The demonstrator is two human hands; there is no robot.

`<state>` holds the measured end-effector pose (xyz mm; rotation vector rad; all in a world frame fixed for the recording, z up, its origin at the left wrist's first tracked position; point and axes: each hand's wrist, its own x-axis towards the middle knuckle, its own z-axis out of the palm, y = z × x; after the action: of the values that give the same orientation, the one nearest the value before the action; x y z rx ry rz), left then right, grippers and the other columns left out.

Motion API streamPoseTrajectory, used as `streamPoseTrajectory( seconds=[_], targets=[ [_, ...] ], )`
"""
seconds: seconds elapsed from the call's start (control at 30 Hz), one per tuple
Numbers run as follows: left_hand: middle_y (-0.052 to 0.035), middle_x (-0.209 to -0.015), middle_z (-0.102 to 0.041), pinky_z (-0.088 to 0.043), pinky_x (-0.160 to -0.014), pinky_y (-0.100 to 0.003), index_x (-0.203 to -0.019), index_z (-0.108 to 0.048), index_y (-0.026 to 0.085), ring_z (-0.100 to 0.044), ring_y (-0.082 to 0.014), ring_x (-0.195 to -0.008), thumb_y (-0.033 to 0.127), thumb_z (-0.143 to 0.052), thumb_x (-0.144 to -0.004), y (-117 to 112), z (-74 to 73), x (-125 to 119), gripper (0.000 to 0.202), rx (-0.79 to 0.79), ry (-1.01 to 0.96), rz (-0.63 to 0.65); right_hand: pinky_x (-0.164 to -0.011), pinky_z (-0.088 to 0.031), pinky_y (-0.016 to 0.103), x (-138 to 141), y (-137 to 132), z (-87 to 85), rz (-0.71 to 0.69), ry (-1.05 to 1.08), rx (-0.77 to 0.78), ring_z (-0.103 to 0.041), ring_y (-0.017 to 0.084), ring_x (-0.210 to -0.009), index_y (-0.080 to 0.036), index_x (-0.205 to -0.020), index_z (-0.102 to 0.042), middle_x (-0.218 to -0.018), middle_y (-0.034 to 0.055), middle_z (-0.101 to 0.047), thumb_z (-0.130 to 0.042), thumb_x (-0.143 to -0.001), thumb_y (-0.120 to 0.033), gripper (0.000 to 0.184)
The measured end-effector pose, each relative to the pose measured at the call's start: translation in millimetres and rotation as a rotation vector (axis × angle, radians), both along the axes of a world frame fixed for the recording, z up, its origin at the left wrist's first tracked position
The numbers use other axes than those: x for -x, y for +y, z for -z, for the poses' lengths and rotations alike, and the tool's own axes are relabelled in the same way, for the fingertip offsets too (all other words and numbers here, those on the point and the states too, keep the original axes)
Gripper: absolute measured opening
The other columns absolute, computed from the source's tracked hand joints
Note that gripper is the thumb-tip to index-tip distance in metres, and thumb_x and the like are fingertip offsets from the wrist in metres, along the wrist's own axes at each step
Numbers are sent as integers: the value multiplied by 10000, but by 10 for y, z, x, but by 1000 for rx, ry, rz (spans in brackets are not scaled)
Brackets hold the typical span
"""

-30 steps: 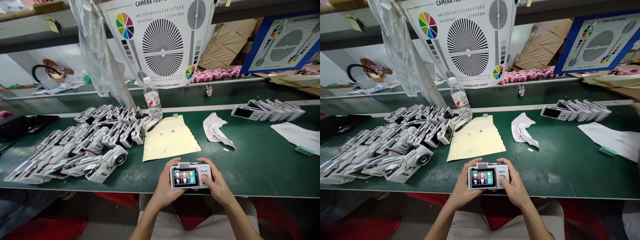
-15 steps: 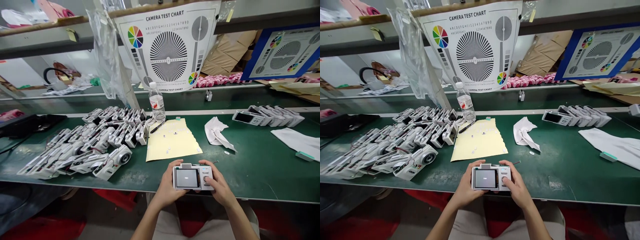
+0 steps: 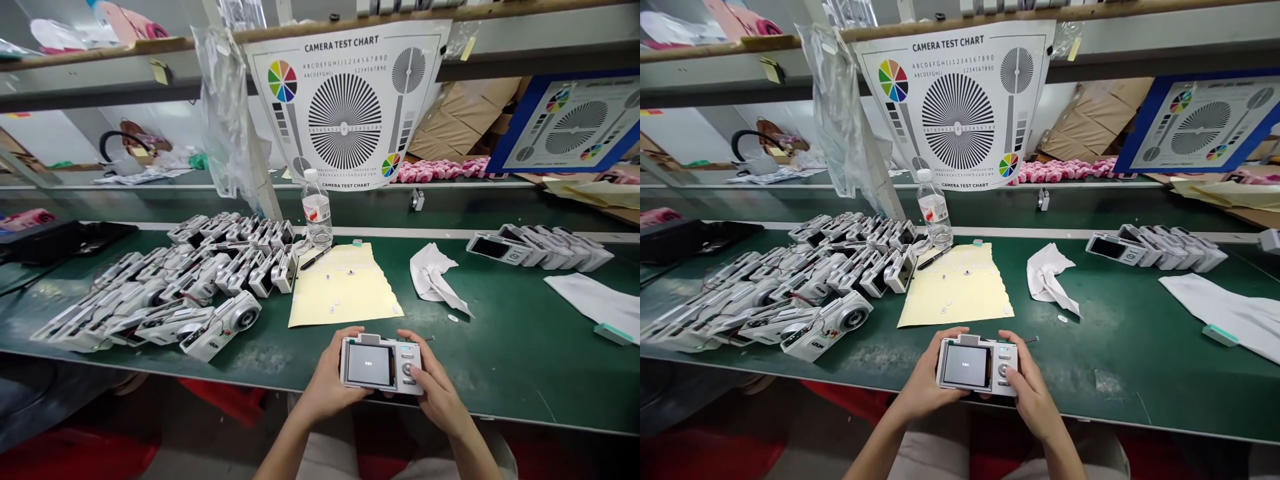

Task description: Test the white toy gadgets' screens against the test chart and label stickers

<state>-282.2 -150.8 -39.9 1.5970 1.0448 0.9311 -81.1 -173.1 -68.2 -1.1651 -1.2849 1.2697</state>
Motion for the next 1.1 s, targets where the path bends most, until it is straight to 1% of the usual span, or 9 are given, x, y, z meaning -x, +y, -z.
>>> streamPoseTrajectory(
  seconds=[0.27, 0.4, 0.5, 0.57, 0.63, 0.73, 0.8, 0.97, 1.1],
  targets=[
    [-65, -1193, -514, -430, -870, -286, -1171, -401, 215, -537, -208, -1047, 130, -714, -543, -12, -45, 8, 707, 3, 49, -8, -696, -536, 300, 16, -35, 16, -72, 75, 65, -587, 187, -832, -224, -1366, -294, -1104, 78, -559, -413, -842, -345, 550],
    [-77, -1202, -505, -431, -893, -313, -1157, -399, 210, -541, -211, -1046, 183, -711, -575, -6, -33, -13, 661, -33, 67, -30, -827, -497, 318, 44, -33, 15, 24, -65, -24, -583, 197, -908, -210, -1351, -336, -1151, 88, -560, -448, -834, -346, 546],
    [-86, -1197, -510, -459, -860, -315, -1141, -401, 210, -560, -211, -1019, 194, -707, -586, -19, 0, -36, 634, -89, 69, -65, -924, -438, 332, 74, -10, -38, 44, -98, -62, -565, 199, -1019, -206, -1375, -289, -1234, 99, -522, -436, -851, -340, 560],
    [-87, -1172, -527, -485, -818, -316, -1129, -403, 213, -579, -210, -982, 198, -705, -591, -8, 10, -23, 617, -179, 76, -77, -988, -384, 352, 94, 16, -77, 46, -126, -59, -522, 203, -1123, -212, -1395, -243, -1274, 101, -504, -424, -866, -358, 578],
    [-91, -1145, -541, -478, -858, -360, -1130, -405, 215, -562, -235, -1026, 205, -700, -604, 57, -11, 28, 603, -395, 135, -73, -1004, -374, 366, 105, 51, -100, 36, -133, -56, -486, 211, -1183, -217, -1406, -215, -1303, 106, -491, -412, -877, -403, 595],
    [-97, -1130, -557, -384, -976, -469, -1126, -431, 211, -461, -288, -1160, 199, -671, -616, 308, -103, 138, 564, -798, 331, -65, -855, -505, 376, 79, 134, -108, 54, -75, -60, -575, 227, -1068, -214, -1417, -150, -1295, 141, -499, -380, -881, -467, 636],
    [-105, -1121, -571, -353, -995, -493, -1112, -457, 199, -451, -298, -1162, 214, -651, -618, 577, -165, 188, 531, -897, 449, -73, -763, -547, 374, 32, 214, -124, 129, -117, -81, -620, 229, -969, -199, -1395, -194, -1240, 163, -535, -405, -865, -475, 634],
    [-130, -1172, -563, -333, -1026, -459, -1102, -484, 185, -480, -286, -1145, 237, -682, -613, 1315, -116, 141, 530, -832, 543, -93, -709, -556, 372, -61, 463, -263, 248, -453, -258, -633, 229, -891, -178, -1213, -437, -1064, 134, -610, -446, -831, -381, 433],
    [-190, -1324, -428, -290, -1048, -503, -1193, -421, 149, -380, -323, -1245, 263, -735, -599, 1564, 25, 86, 681, -754, 591, -130, -689, -559, 372, -33, 600, -278, 197, -624, -400, -618, 243, -938, -186, -1160, -492, -1070, 123, -598, -414, -833, -289, 351]
  ],
)
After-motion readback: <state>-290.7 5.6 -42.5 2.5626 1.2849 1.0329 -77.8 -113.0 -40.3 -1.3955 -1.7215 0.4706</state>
